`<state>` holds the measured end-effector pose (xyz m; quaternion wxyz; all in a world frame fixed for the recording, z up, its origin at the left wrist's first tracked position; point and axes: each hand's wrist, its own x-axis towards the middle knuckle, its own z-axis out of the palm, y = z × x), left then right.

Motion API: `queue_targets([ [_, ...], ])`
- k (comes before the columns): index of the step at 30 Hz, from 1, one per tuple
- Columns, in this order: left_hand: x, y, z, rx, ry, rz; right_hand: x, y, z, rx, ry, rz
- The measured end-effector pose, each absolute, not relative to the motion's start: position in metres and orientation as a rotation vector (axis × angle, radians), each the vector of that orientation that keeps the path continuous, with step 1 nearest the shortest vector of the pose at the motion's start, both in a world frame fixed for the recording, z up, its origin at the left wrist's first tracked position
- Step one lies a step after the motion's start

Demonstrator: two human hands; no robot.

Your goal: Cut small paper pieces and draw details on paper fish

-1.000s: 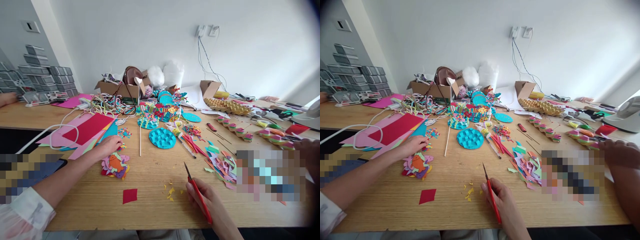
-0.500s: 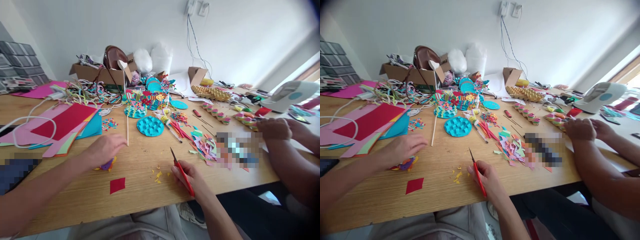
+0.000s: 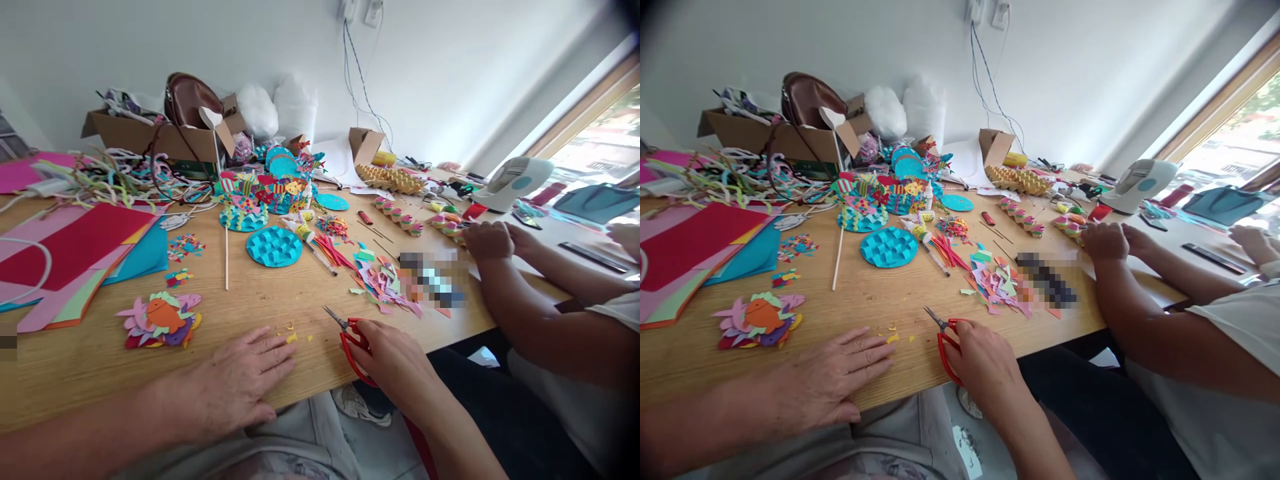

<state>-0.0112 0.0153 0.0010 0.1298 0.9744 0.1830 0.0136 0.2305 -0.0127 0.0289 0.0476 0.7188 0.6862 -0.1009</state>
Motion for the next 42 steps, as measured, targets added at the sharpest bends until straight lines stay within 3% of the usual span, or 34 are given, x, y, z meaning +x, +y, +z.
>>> queue_targets([
  [9, -0.002, 0.032, -0.005, 2.991, 0.712, -0.072, 0.242, -0.009, 0.028, 2.140, 1.945, -0.289],
  [17, 0.035, 0.019, 0.001, 2.946, 0.427, -0.104, 0.239, -0.004, 0.026, 2.172, 2.031, -0.280],
  [28, 0.024, 0.045, -0.014, 2.933, 0.803, -0.036, 0.226, 0.007, 0.016, 2.151, 2.196, -0.300],
  [32, 0.025, 0.040, -0.009, 3.006, 0.810, 0.080, 0.241, 0.009, 0.012, 2.259, 2.281, -0.224],
  [35, 0.022, 0.036, -0.001, 3.083, 0.677, 0.248, 0.282, 0.010, 0.003, 2.596, 2.350, -0.090],
  [38, 0.016, 0.035, 0.006, 3.123, 0.525, 0.549, 0.334, 0.011, -0.008, 2.954, 2.190, 0.149],
  [42, 0.011, 0.038, 0.006, 3.171, 0.452, 0.820, 0.379, 0.013, -0.021, 3.067, 1.992, 0.249],
])
